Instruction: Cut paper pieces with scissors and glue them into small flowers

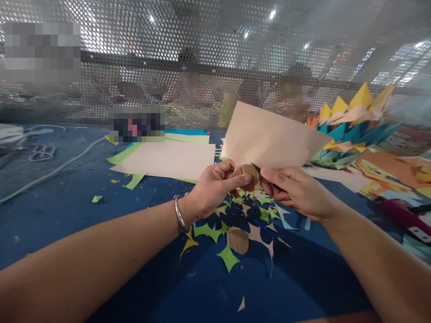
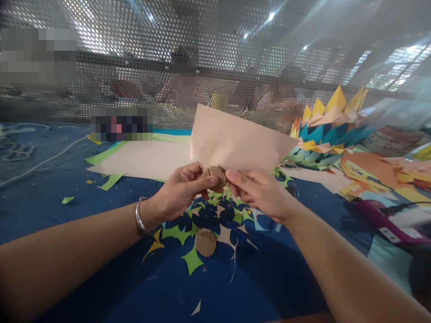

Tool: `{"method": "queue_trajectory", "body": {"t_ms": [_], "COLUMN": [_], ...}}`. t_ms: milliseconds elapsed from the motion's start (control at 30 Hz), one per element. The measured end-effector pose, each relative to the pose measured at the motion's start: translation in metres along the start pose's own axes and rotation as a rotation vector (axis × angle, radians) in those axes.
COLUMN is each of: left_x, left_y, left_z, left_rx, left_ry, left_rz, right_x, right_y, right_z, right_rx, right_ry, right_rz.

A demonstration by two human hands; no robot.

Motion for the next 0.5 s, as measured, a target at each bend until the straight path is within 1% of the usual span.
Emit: {"method": "queue_trajectory", "body": {"t_ms": [167, 500], "left_x": [0.0001, -0.0013], "left_y": [0.0009, -0.0016], "left_z": [0.0021, 0.0011], "left_rx": [0.001, 0.0], "left_ry": [0.026, 0.002], "left_rz": [0.035, 0.042], "right_x": [-0.0026, -0.0049], "right_y": [-0.0005, 0.0018], "right_z": [-0.0006, -0.0003], "right_rx": [-0.004, -0.023], "right_ry": [-0.002, -0.011], "right_rz": [-0.031, -0.09]}}
Point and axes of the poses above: each hand's wrist, its own z-axis towards the middle knuckle, its own x-axis out of the palm, y = z × x, the point moved 9 cm from there along z, towards the middle knuckle, and after that the axes turned 11 degrees about -x, right-handed, at the moved point
